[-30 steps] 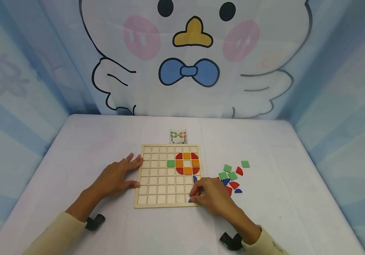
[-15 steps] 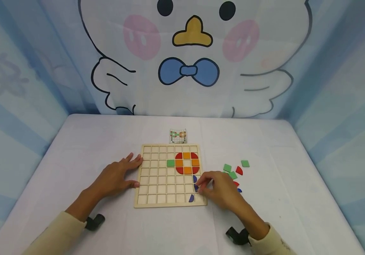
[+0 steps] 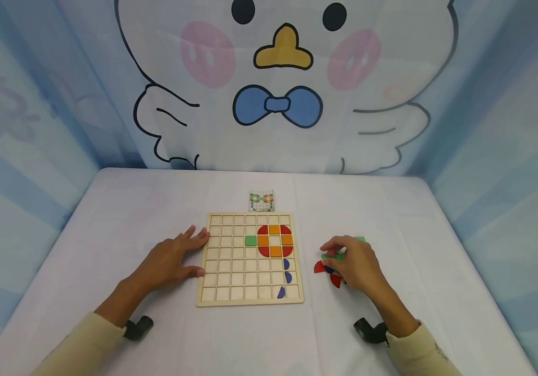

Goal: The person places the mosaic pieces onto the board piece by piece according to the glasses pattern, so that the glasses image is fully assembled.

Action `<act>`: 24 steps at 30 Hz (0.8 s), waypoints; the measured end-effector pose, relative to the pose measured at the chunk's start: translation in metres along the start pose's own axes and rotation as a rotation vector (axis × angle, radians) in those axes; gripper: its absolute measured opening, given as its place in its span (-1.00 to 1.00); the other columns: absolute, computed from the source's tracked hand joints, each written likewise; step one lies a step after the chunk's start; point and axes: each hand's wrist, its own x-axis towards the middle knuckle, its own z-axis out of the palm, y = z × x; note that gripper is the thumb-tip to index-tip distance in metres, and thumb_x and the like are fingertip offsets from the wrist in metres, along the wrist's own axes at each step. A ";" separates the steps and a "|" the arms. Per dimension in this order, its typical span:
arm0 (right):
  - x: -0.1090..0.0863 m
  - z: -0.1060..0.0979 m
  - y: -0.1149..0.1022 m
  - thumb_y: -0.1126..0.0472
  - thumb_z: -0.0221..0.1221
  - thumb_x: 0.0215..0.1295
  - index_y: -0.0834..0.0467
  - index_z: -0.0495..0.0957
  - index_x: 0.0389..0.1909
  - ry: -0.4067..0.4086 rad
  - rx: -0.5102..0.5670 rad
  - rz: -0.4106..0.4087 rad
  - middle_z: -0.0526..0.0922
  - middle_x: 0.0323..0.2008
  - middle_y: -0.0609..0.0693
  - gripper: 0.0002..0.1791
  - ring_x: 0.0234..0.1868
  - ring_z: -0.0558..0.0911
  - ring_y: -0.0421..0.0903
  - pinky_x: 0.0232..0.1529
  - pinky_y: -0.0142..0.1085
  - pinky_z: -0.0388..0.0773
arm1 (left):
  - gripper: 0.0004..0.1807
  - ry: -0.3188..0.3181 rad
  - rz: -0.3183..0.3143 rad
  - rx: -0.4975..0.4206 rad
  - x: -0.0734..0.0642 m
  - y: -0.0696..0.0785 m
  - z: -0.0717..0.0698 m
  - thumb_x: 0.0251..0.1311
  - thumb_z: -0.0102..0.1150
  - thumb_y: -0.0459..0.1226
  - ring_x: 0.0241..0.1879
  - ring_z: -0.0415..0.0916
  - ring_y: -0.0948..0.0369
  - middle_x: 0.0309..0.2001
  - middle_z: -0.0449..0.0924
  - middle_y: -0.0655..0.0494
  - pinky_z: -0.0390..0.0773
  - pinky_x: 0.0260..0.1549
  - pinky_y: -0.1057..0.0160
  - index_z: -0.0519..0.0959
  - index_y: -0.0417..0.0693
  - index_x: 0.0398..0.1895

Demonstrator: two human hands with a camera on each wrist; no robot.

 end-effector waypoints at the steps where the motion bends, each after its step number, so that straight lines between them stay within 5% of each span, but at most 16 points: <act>1: 0.000 -0.001 0.002 0.23 0.51 0.25 0.01 0.80 -0.07 -0.002 -0.012 0.004 0.77 -0.24 -0.05 -0.76 -0.31 0.57 -0.09 -0.38 -0.29 0.50 | 0.03 0.000 0.000 0.001 0.000 0.000 0.000 0.13 0.56 0.04 0.50 0.28 -0.45 0.62 0.23 -0.21 0.37 0.38 -0.45 0.29 0.02 0.63; 15: 0.005 0.002 0.012 0.21 0.51 0.25 -0.02 0.72 -0.14 -0.010 -0.082 -0.019 0.76 -0.28 -0.05 -0.79 -0.24 0.64 -0.08 -0.36 -0.27 0.54 | 0.02 0.000 -0.004 -0.006 0.000 -0.001 0.000 0.12 0.56 0.04 0.50 0.27 -0.46 0.62 0.24 -0.18 0.37 0.38 -0.45 0.30 0.02 0.63; 24: 0.006 0.007 0.001 0.22 0.50 0.27 -0.01 0.71 -0.26 0.045 0.056 0.001 0.71 -0.35 -0.07 -0.86 -0.45 0.52 -0.09 -0.51 -0.32 0.48 | 0.02 -0.003 -0.001 -0.009 0.001 -0.001 0.000 0.12 0.56 0.03 0.50 0.27 -0.46 0.61 0.24 -0.19 0.37 0.37 -0.45 0.31 0.03 0.63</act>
